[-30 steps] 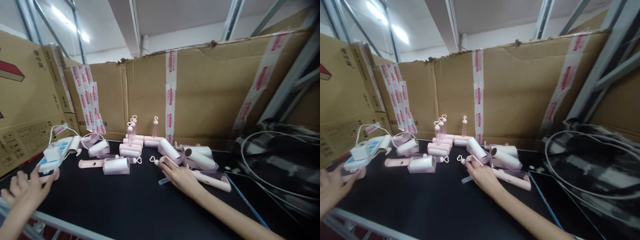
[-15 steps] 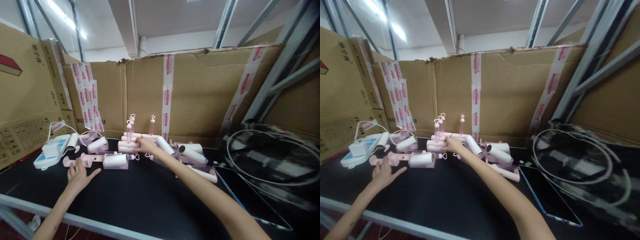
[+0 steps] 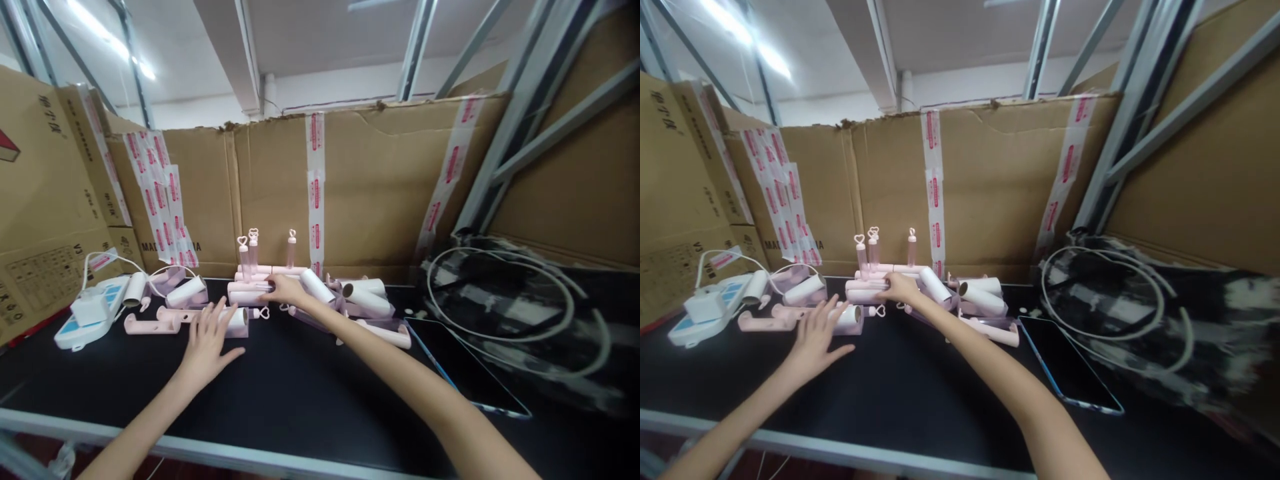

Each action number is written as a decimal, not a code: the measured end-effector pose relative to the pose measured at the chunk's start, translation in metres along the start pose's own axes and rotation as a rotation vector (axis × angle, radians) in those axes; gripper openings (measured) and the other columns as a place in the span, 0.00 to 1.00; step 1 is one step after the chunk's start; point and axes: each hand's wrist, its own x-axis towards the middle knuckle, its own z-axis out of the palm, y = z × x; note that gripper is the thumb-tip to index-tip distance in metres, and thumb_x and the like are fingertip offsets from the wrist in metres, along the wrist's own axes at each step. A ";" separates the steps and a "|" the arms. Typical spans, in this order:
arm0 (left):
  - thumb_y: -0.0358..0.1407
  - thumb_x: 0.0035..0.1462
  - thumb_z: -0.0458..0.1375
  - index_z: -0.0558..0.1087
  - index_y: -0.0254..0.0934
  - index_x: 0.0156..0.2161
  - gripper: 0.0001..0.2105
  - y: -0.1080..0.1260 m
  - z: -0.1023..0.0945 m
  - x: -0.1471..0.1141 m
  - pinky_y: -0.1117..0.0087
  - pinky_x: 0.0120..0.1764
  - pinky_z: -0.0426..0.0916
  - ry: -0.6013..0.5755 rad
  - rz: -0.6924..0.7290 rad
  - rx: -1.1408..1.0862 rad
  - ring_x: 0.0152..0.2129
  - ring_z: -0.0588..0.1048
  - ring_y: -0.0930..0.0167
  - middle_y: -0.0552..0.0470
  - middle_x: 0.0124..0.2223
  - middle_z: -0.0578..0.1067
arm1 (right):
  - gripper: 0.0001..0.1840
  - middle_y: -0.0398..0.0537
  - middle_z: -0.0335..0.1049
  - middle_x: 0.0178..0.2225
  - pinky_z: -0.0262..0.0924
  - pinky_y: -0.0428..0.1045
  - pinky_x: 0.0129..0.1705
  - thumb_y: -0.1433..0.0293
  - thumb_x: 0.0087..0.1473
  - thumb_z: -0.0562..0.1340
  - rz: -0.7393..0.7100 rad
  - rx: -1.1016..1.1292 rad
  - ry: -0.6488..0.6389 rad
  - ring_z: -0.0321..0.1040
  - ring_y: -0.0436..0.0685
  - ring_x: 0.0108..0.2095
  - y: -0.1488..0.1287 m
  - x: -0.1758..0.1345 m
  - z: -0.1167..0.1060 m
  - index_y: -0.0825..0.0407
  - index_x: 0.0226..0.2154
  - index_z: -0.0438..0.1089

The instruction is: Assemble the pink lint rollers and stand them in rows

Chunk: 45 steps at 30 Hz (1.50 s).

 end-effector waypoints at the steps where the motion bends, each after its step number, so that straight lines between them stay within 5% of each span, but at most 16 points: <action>1: 0.46 0.55 0.52 0.53 0.41 0.61 0.30 0.004 0.004 0.006 0.49 0.55 0.49 -0.025 0.020 -0.009 0.58 0.53 0.52 0.40 0.63 0.53 | 0.15 0.50 0.66 0.46 0.64 0.56 0.42 0.65 0.58 0.57 -0.008 0.015 0.015 0.67 0.57 0.42 0.001 -0.001 0.001 0.55 0.46 0.64; 10: 0.45 0.56 0.51 0.53 0.42 0.61 0.28 -0.030 0.026 0.035 0.48 0.55 0.49 -0.103 0.032 -0.122 0.57 0.55 0.55 0.41 0.61 0.56 | 0.26 0.53 0.68 0.48 0.60 0.51 0.47 0.57 0.53 0.59 -0.030 0.223 0.253 0.66 0.59 0.47 0.000 -0.014 -0.011 0.55 0.50 0.64; 16: 0.39 0.50 0.55 0.42 0.31 0.63 0.38 -0.036 0.023 0.050 0.43 0.56 0.37 -0.050 0.008 -0.183 0.59 0.47 0.50 0.33 0.62 0.51 | 0.30 0.51 0.71 0.44 0.61 0.50 0.42 0.52 0.45 0.62 -0.020 0.236 0.330 0.68 0.61 0.43 0.005 -0.081 -0.038 0.53 0.46 0.67; 20: 0.41 0.48 0.58 0.32 0.35 0.63 0.46 -0.005 0.008 0.048 0.48 0.58 0.43 -0.076 0.117 -0.520 0.61 0.45 0.53 0.35 0.64 0.46 | 0.25 0.48 0.73 0.41 0.61 0.51 0.37 0.55 0.41 0.66 -0.004 0.180 0.269 0.71 0.62 0.38 0.013 -0.138 -0.035 0.49 0.42 0.69; 23: 0.45 0.37 0.67 0.30 0.39 0.62 0.57 0.035 0.005 0.042 0.53 0.55 0.54 -0.300 0.180 -1.052 0.56 0.57 0.56 0.36 0.61 0.51 | 0.27 0.49 0.69 0.47 0.61 0.51 0.36 0.55 0.37 0.68 0.011 0.075 0.124 0.71 0.63 0.38 0.016 -0.160 -0.034 0.48 0.41 0.68; 26: 0.40 0.42 0.65 0.39 0.39 0.60 0.47 0.066 0.009 0.038 0.55 0.53 0.58 -0.479 0.063 -1.173 0.49 0.66 0.61 0.43 0.52 0.63 | 0.33 0.51 0.69 0.45 0.61 0.50 0.35 0.47 0.34 0.67 -0.029 0.021 0.073 0.70 0.63 0.38 0.013 -0.163 -0.038 0.49 0.41 0.69; 29: 0.35 0.42 0.65 0.44 0.40 0.56 0.40 0.080 0.013 0.039 0.57 0.51 0.59 -0.506 0.017 -1.194 0.44 0.69 0.64 0.48 0.46 0.66 | 0.33 0.50 0.70 0.42 0.60 0.48 0.33 0.47 0.39 0.64 -0.041 0.069 0.166 0.70 0.61 0.37 0.005 -0.157 -0.039 0.49 0.45 0.68; 33: 0.35 0.41 0.65 0.47 0.40 0.53 0.38 0.087 0.014 0.043 0.57 0.50 0.60 -0.500 -0.013 -1.172 0.44 0.69 0.63 0.47 0.47 0.65 | 0.17 0.47 0.74 0.31 0.61 0.48 0.32 0.56 0.47 0.63 -0.037 0.267 0.222 0.71 0.58 0.32 -0.001 -0.151 -0.038 0.52 0.34 0.73; 38: 0.40 0.44 0.64 0.48 0.39 0.53 0.36 0.083 0.027 0.045 0.54 0.54 0.55 -0.447 -0.086 -1.159 0.49 0.66 0.61 0.44 0.49 0.65 | 0.12 0.48 0.74 0.35 0.65 0.50 0.35 0.60 0.51 0.61 -0.050 0.540 0.674 0.71 0.58 0.35 0.003 -0.162 -0.057 0.52 0.33 0.71; 42: 0.49 0.30 0.69 0.38 0.38 0.61 0.58 0.058 0.021 0.053 0.48 0.58 0.42 -0.415 0.018 -1.153 0.61 0.43 0.52 0.34 0.63 0.44 | 0.11 0.48 0.73 0.34 0.65 0.49 0.32 0.63 0.53 0.61 -0.251 0.357 0.816 0.71 0.56 0.32 0.006 -0.178 -0.061 0.48 0.39 0.70; 45: 0.59 0.45 0.55 0.43 0.41 0.62 0.45 0.045 -0.006 0.059 0.50 0.57 0.47 -0.434 -0.024 -1.476 0.60 0.48 0.54 0.38 0.64 0.49 | 0.14 0.43 0.74 0.29 0.62 0.46 0.26 0.65 0.50 0.65 -0.515 0.204 0.718 0.70 0.52 0.26 0.001 -0.184 -0.047 0.45 0.42 0.70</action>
